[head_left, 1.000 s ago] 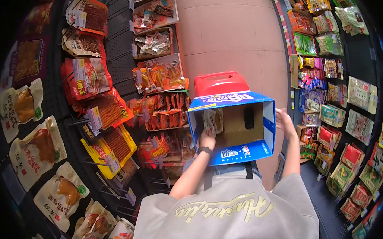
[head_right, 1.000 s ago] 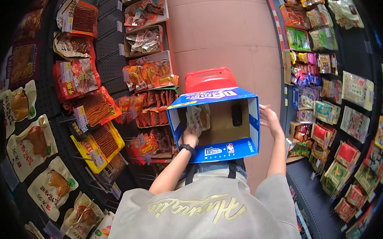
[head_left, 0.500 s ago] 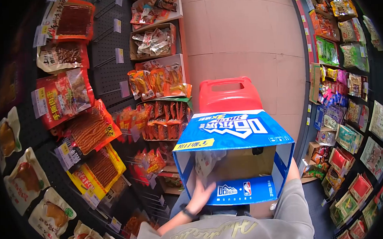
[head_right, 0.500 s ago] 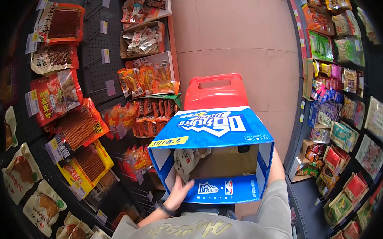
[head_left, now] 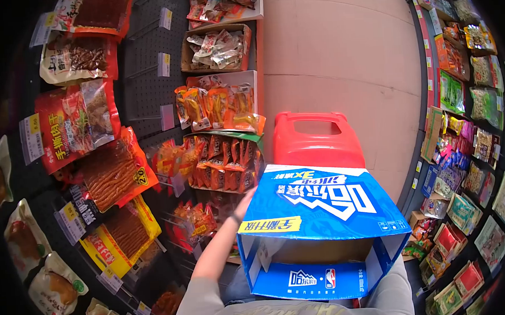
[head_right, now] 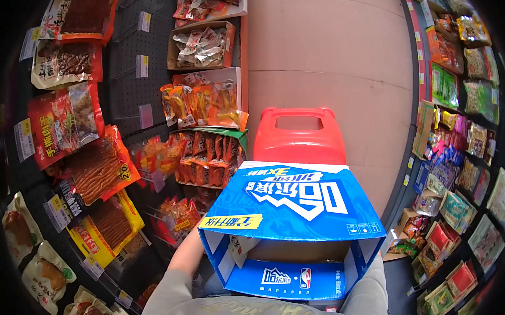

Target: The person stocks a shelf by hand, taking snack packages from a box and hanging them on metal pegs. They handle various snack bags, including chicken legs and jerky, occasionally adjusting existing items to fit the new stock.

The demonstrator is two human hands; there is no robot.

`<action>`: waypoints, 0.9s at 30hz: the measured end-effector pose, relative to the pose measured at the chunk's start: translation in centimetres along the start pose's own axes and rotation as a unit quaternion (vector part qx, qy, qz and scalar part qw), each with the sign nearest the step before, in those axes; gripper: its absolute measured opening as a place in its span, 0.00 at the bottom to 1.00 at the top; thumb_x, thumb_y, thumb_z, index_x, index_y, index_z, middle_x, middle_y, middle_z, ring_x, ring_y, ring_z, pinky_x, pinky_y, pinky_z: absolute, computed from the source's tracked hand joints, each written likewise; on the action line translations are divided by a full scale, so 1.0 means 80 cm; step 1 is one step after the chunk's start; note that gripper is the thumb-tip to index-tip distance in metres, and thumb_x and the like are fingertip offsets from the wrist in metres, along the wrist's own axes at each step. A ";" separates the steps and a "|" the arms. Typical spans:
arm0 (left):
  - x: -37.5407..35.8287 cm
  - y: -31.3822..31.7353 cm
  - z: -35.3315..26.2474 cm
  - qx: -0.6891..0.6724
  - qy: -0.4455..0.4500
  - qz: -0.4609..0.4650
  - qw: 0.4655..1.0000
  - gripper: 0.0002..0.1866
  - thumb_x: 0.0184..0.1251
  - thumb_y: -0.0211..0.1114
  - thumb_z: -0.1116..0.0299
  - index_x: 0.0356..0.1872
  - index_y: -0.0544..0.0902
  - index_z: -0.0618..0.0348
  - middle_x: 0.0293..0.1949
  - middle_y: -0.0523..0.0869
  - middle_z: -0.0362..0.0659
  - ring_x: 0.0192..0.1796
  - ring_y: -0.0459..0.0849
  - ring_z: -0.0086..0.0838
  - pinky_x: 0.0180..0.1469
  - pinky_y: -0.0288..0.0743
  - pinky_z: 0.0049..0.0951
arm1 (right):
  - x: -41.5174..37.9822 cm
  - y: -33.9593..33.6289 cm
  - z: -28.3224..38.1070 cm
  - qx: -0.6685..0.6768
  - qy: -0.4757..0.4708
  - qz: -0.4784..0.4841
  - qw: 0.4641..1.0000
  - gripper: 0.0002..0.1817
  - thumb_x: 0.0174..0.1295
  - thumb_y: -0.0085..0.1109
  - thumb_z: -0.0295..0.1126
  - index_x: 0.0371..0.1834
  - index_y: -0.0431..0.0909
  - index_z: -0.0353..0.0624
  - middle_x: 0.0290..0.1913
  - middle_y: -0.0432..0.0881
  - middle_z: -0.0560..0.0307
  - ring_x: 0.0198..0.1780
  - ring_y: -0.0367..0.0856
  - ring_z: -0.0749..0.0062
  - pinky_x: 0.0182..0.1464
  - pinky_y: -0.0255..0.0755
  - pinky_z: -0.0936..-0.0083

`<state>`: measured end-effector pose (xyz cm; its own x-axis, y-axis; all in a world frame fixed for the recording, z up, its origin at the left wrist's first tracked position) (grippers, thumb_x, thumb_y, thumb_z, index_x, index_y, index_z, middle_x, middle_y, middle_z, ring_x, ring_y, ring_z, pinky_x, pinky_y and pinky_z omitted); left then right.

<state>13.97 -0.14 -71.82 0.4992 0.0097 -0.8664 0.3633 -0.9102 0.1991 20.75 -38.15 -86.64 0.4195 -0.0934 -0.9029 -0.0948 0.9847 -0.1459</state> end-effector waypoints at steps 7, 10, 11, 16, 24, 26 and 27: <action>0.041 0.019 0.050 0.045 -0.040 0.001 0.998 0.20 0.72 0.48 0.61 0.60 0.68 0.59 0.49 0.79 0.46 0.50 0.78 0.30 0.53 0.72 0.30 | 0.001 -0.005 -0.005 -0.014 0.009 0.003 1.000 0.19 0.65 0.54 0.40 0.53 0.73 0.41 0.47 0.80 0.58 0.47 0.78 0.74 0.48 0.71 0.80; 0.043 0.019 0.053 0.036 -0.044 -0.002 0.998 0.20 0.72 0.48 0.61 0.59 0.69 0.59 0.49 0.79 0.46 0.49 0.78 0.30 0.53 0.72 0.30 | -0.003 -0.009 -0.003 -0.015 0.011 0.003 1.000 0.18 0.65 0.54 0.40 0.53 0.73 0.41 0.47 0.80 0.58 0.47 0.78 0.75 0.48 0.71 0.80; 0.044 0.018 0.053 0.032 -0.045 -0.003 0.998 0.20 0.72 0.48 0.61 0.59 0.69 0.59 0.49 0.79 0.46 0.49 0.78 0.30 0.52 0.72 0.30 | -0.004 -0.009 -0.002 -0.016 0.011 0.003 1.000 0.18 0.65 0.54 0.40 0.53 0.73 0.41 0.47 0.80 0.58 0.47 0.78 0.75 0.48 0.71 0.80; 0.040 0.013 0.050 0.015 -0.050 -0.009 0.999 0.19 0.72 0.49 0.61 0.58 0.69 0.60 0.49 0.79 0.45 0.48 0.79 0.30 0.51 0.73 0.29 | -0.011 -0.009 0.002 -0.014 0.014 0.003 1.000 0.18 0.64 0.54 0.40 0.53 0.74 0.41 0.47 0.80 0.58 0.46 0.78 0.75 0.47 0.72 0.80; 0.044 0.014 0.052 -0.004 -0.058 -0.007 0.998 0.18 0.71 0.49 0.62 0.57 0.70 0.60 0.49 0.80 0.44 0.47 0.79 0.29 0.49 0.73 0.28 | -0.013 -0.013 0.008 -0.010 0.019 0.005 1.000 0.18 0.64 0.55 0.39 0.52 0.74 0.41 0.46 0.80 0.58 0.45 0.78 0.75 0.47 0.72 0.81; 0.046 0.012 0.055 -0.009 -0.063 -0.006 0.998 0.18 0.71 0.50 0.63 0.57 0.70 0.60 0.49 0.80 0.44 0.47 0.80 0.29 0.49 0.74 0.28 | -0.014 -0.015 0.007 -0.010 0.021 0.005 1.000 0.17 0.64 0.55 0.39 0.52 0.74 0.41 0.46 0.80 0.58 0.45 0.78 0.75 0.46 0.72 0.81; 0.049 0.012 0.054 -0.012 -0.064 -0.005 0.998 0.18 0.71 0.50 0.63 0.57 0.71 0.60 0.49 0.80 0.44 0.47 0.80 0.29 0.48 0.74 0.28 | -0.013 -0.017 0.007 -0.009 0.019 0.005 1.000 0.17 0.64 0.55 0.39 0.52 0.74 0.41 0.46 0.80 0.58 0.45 0.78 0.75 0.46 0.72 0.81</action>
<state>12.87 -2.76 -77.05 0.3922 -0.0359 -0.9192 0.3870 -0.9001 0.2003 20.93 -39.28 -85.24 0.3830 -0.0894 -0.9194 -0.1148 0.9830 -0.1434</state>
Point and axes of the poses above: each hand's wrist, its own x-axis towards the middle knuckle, its own y-axis out of the palm, z = x × y, the point moved 5 cm from there along x, towards the middle knuckle
